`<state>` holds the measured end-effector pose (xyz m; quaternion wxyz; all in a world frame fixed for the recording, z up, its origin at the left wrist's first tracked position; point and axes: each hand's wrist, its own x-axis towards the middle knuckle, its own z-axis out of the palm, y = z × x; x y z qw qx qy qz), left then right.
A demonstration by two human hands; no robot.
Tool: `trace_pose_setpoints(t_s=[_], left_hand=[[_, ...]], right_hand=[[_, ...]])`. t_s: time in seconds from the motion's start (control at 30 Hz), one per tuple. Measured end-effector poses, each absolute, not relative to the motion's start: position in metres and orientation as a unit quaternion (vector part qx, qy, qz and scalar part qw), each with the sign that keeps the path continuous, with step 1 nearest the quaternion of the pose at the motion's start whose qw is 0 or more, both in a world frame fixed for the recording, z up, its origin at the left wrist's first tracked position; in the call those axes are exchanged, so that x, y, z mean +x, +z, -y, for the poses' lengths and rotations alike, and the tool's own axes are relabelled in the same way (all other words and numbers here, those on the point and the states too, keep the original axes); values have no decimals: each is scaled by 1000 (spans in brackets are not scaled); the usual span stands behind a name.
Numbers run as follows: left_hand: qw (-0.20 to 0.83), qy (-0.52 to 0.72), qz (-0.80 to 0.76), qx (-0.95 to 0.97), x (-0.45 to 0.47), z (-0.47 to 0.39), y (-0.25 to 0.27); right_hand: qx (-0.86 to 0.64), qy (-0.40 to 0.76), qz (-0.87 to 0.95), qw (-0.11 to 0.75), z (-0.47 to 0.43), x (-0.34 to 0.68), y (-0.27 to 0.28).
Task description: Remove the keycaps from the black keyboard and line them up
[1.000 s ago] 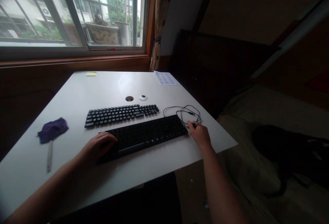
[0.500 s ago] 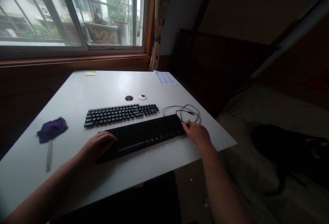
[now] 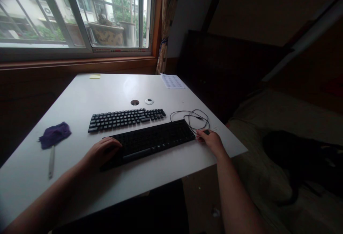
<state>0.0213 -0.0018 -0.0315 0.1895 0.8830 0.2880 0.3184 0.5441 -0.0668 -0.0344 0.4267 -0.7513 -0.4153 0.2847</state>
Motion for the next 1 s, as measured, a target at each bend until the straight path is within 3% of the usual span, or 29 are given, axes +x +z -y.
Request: trace_pose_setpoints(t_s=[0.17, 0.33, 0.5, 0.77, 1.0], left_hand=[[193, 315, -289, 883, 21, 2, -33], [191, 316, -289, 883, 21, 1, -34], [193, 317, -286, 883, 21, 1, -34], [196, 309, -287, 885, 21, 1, -35], [187, 318, -293, 882, 23, 3, -33]], right_hand=[[-772, 224, 447, 392, 70, 538, -27], [-765, 80, 517, 376, 71, 529, -7], [-735, -35, 607, 300, 65, 529, -6], [-742, 5, 652, 156, 45, 518, -24], [-796, 84, 599, 16, 30, 515, -5]])
